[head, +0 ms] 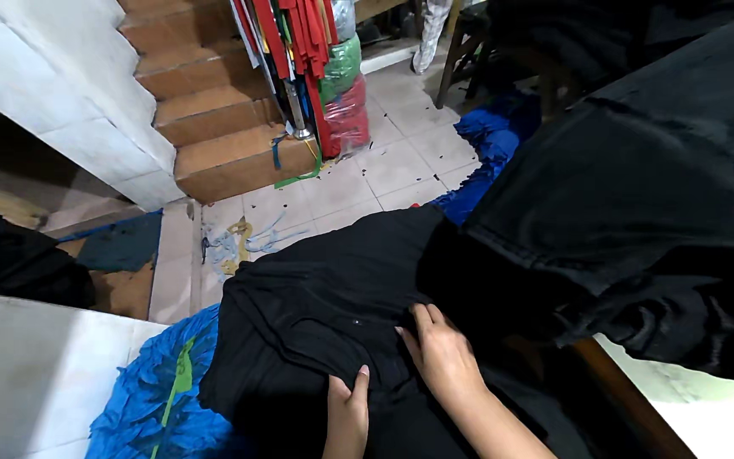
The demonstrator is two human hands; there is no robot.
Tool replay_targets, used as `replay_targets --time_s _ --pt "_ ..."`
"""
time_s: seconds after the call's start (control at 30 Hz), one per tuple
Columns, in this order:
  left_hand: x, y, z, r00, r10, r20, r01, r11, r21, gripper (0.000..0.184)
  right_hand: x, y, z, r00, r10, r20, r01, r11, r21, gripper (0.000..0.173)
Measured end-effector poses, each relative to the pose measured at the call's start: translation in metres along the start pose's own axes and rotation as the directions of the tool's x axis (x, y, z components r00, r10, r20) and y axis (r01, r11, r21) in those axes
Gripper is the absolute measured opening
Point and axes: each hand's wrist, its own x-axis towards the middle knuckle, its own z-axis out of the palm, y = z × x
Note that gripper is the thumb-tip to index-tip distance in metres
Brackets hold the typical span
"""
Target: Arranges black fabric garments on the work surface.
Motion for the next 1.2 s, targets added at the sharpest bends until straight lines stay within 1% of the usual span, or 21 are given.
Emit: replay_targets --time_s 0.07,0.13,0.2,0.27,0.3,0.33,0.37,0.43,0.47,0.53,0.57,0.63,0.73,0.8,0.87,0.9,0.97,1.0,1.07,1.13,1.2 --pt "-0.001 0.001 0.001 1.000 -0.018 -0.010 0.018 1.000 -0.007 0.057 -0.002 0.010 0.010 0.984 -0.119 -0.135 0.134 0.985 0.112 0.018" --pt "-0.004 0.005 0.001 0.999 -0.052 -0.009 0.052 0.997 -0.053 0.056 -0.007 0.012 0.009 0.943 -0.250 -0.219 0.294 0.936 0.196 0.015" --pt "-0.008 0.010 0.000 0.999 -0.045 0.003 0.045 0.993 -0.110 0.057 -0.021 0.007 0.000 0.903 -0.411 -0.126 0.429 0.845 0.319 0.017" --pt "-0.009 0.008 -0.002 0.999 0.023 0.028 -0.019 0.991 -0.136 0.059 -0.038 0.002 -0.005 0.807 -0.586 0.072 0.519 0.762 0.387 0.015" --pt "-0.009 0.005 -0.002 0.999 0.041 0.019 -0.038 0.988 -0.149 0.056 -0.043 0.001 -0.004 0.768 -0.626 0.137 0.541 0.748 0.386 0.014" --pt "-0.007 0.003 0.000 0.999 0.038 -0.009 -0.039 0.988 -0.152 0.052 -0.044 0.001 -0.004 0.772 -0.618 0.148 0.534 0.757 0.376 0.016" --pt "-0.005 0.002 0.002 0.999 0.035 -0.027 -0.038 0.990 -0.134 0.049 -0.041 0.003 -0.005 0.819 -0.564 0.103 0.501 0.792 0.348 0.020" --pt "-0.003 0.000 0.002 0.999 0.017 -0.030 -0.020 0.996 -0.089 0.051 -0.026 0.008 -0.005 0.926 -0.372 -0.068 0.378 0.901 0.215 0.022" --pt "-0.003 0.000 0.002 0.999 0.011 -0.031 -0.013 0.997 -0.078 0.053 -0.015 0.012 -0.004 0.951 -0.277 -0.136 0.296 0.944 0.145 0.021" --pt "-0.003 0.000 0.002 0.999 0.009 -0.035 -0.011 0.997 -0.076 0.054 0.006 0.025 -0.002 0.979 -0.150 -0.136 0.163 0.983 0.090 0.030" --pt "-0.003 0.000 0.003 0.999 0.008 -0.039 -0.011 0.997 -0.073 0.053 0.014 0.031 0.000 0.987 -0.126 -0.105 0.136 0.986 0.095 0.033" --pt "-0.002 0.000 0.003 0.999 0.008 -0.038 -0.010 0.998 -0.060 0.052 0.021 0.037 0.004 0.989 -0.128 -0.077 0.137 0.981 0.135 0.027" --pt "0.000 -0.001 0.003 0.999 0.010 -0.053 -0.013 0.998 -0.061 0.051 0.017 0.036 0.010 0.961 -0.207 -0.180 0.229 0.968 0.106 0.011" --pt "0.000 -0.003 0.003 0.998 0.027 -0.048 -0.030 0.998 -0.062 0.051 0.014 0.036 0.011 0.960 -0.205 -0.189 0.218 0.975 0.050 0.014" --pt "0.000 -0.003 0.002 0.999 0.037 -0.037 -0.038 0.998 -0.050 0.052 0.013 0.033 0.009 0.977 -0.139 -0.162 0.138 0.990 -0.015 0.030" --pt "0.000 -0.002 0.002 0.999 0.034 -0.036 -0.036 0.999 -0.040 0.052 0.014 0.031 0.007 0.985 -0.112 -0.133 0.110 0.994 -0.028 0.034" --pt "-0.001 -0.001 0.002 0.999 0.024 -0.043 -0.025 0.999 -0.024 0.051 0.016 0.028 0.003 0.994 -0.092 -0.056 0.094 0.995 0.025 0.029" --pt "-0.001 0.000 0.002 0.999 0.017 -0.049 -0.018 1.000 -0.015 0.050 0.015 0.028 0.003 0.992 -0.114 -0.056 0.118 0.991 0.064 0.027" --pt "-0.002 0.000 0.003 0.998 0.011 -0.055 -0.012 1.000 -0.016 0.049 0.011 0.032 0.007 0.968 -0.196 -0.157 0.214 0.971 0.105 0.023" --pt "-0.002 0.000 0.004 0.998 0.023 -0.058 -0.025 0.999 -0.033 0.047 0.003 0.032 0.006 0.929 -0.271 -0.252 0.310 0.942 0.127 0.018" --pt "-0.002 -0.001 0.003 0.998 0.030 -0.060 -0.033 0.998 -0.055 0.047 -0.006 0.027 0.003 0.888 -0.348 -0.300 0.399 0.908 0.127 0.013"
